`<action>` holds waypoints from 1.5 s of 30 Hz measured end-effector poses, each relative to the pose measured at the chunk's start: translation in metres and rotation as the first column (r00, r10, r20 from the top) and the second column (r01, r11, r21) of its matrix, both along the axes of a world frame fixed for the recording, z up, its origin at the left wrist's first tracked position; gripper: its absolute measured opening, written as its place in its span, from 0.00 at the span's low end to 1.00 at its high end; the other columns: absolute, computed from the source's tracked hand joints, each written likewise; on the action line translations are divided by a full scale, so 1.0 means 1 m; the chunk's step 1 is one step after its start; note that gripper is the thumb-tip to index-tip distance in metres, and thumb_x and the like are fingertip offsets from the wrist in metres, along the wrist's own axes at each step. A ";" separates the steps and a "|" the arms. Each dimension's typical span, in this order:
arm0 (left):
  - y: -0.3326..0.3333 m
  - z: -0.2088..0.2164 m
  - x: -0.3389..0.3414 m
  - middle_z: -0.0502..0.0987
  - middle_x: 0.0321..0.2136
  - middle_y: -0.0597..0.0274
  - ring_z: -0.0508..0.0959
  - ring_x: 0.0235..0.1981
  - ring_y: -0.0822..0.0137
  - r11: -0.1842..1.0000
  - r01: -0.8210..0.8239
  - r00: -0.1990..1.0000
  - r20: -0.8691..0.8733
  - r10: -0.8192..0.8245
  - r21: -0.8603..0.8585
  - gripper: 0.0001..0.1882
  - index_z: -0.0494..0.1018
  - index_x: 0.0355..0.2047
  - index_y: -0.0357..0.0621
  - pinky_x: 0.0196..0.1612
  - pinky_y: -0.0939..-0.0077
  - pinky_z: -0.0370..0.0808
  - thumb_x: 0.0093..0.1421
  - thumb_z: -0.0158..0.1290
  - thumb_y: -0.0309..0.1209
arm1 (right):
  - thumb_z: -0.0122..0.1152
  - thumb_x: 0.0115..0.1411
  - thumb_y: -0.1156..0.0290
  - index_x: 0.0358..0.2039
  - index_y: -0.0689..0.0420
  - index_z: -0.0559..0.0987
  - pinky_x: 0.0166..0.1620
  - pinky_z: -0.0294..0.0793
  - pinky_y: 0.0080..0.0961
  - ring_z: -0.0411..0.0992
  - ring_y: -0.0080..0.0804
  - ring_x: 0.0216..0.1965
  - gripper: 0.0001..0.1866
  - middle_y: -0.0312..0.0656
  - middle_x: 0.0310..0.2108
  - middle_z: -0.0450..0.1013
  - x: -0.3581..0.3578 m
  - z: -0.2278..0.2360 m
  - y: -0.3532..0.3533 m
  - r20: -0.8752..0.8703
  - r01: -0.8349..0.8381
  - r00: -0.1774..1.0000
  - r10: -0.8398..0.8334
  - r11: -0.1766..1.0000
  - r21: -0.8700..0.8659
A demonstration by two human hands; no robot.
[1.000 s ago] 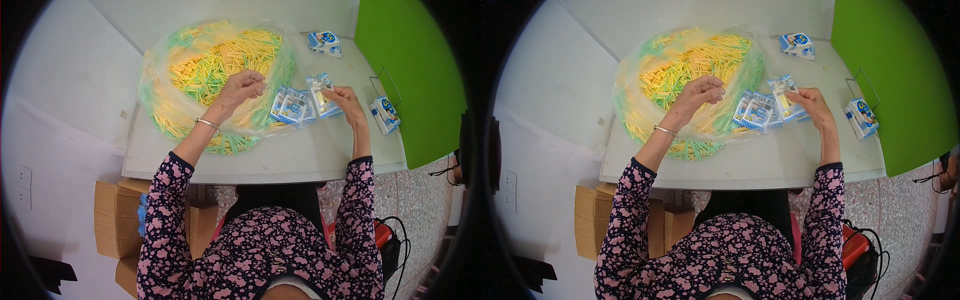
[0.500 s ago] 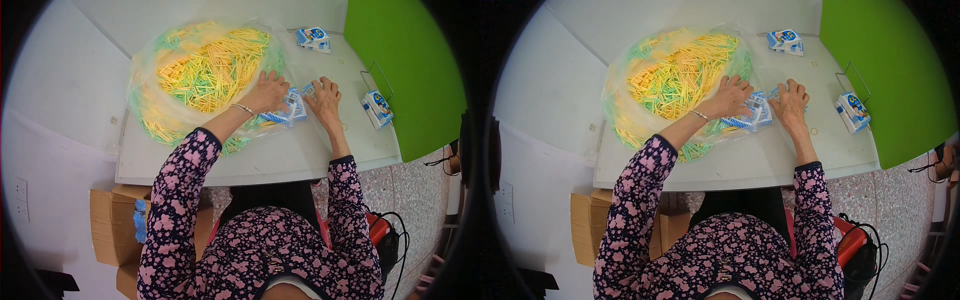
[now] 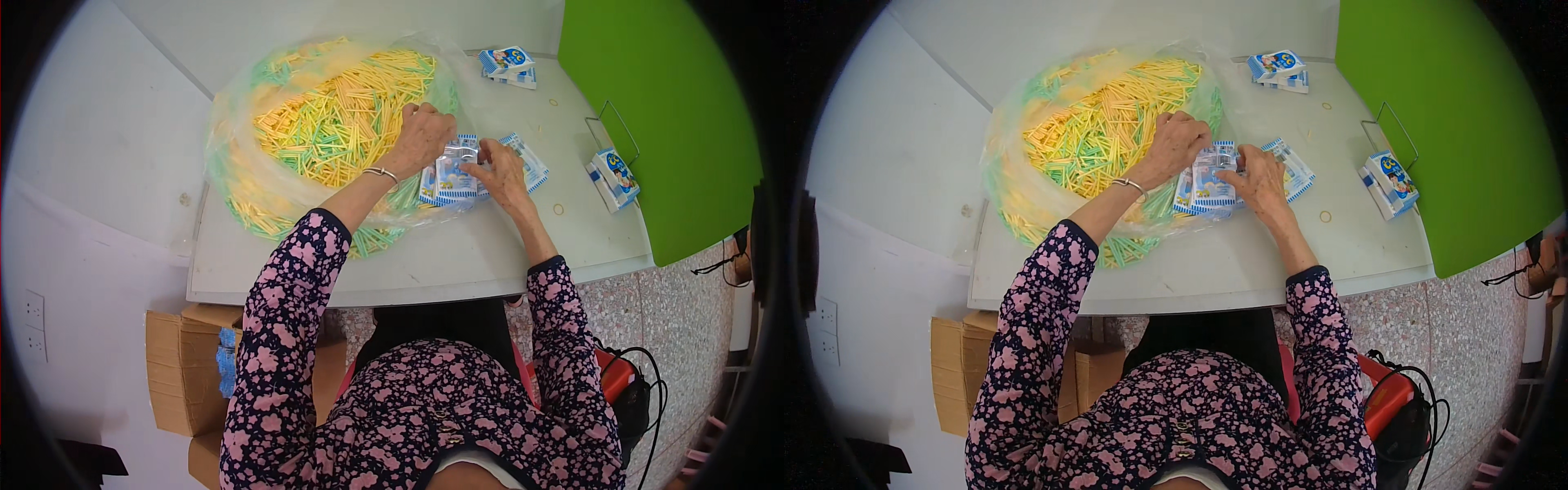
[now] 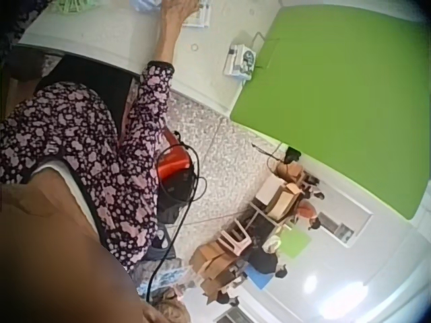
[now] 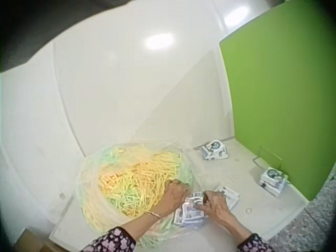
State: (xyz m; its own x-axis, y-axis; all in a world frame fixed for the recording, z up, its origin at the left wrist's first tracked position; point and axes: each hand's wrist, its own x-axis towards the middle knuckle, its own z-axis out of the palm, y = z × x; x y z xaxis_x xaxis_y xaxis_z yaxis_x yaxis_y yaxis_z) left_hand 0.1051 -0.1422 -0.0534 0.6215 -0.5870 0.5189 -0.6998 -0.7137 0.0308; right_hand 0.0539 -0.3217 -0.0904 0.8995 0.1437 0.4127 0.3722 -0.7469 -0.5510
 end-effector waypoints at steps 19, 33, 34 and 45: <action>0.013 0.013 -0.022 0.75 0.28 0.62 0.70 0.39 0.60 0.997 -0.073 0.985 -0.158 0.071 -0.007 0.19 0.70 0.42 0.46 0.46 0.64 0.59 0.48 0.56 0.34 | 0.56 0.52 0.71 0.25 0.62 0.76 0.29 0.63 0.33 0.65 0.42 0.22 0.07 0.45 0.20 0.69 0.002 0.026 -0.015 0.263 -0.156 0.955 0.137 0.986 0.053; 0.022 0.028 -0.064 0.74 0.22 0.60 0.71 0.30 0.62 0.926 -0.038 0.964 -0.259 -0.065 -0.375 0.06 0.75 0.28 0.43 0.39 0.69 0.64 0.52 0.54 0.31 | 0.56 0.55 0.71 0.28 0.66 0.75 0.25 0.59 0.14 0.61 0.14 0.22 0.09 0.31 0.18 0.67 -0.024 0.054 0.016 -0.070 -0.267 0.936 0.344 0.829 0.492; 0.024 0.027 -0.067 0.74 0.21 0.60 0.71 0.29 0.62 0.933 -0.014 0.978 -0.199 -0.062 -0.360 0.06 0.75 0.27 0.43 0.39 0.70 0.63 0.52 0.53 0.31 | 0.56 0.55 0.70 0.28 0.66 0.75 0.24 0.58 0.14 0.60 0.13 0.21 0.10 0.31 0.17 0.67 -0.025 0.053 0.017 -0.092 -0.268 0.931 0.352 0.835 0.480; 0.042 0.026 -0.082 0.69 0.23 0.59 0.69 0.28 0.61 0.964 0.004 0.989 -0.140 -0.043 -0.267 0.06 0.70 0.28 0.42 0.40 0.69 0.62 0.57 0.47 0.31 | 0.56 0.56 0.67 0.27 0.65 0.75 0.22 0.55 0.18 0.56 0.15 0.19 0.12 0.31 0.14 0.63 -0.030 0.055 0.030 -0.113 -0.358 0.893 0.435 0.841 0.406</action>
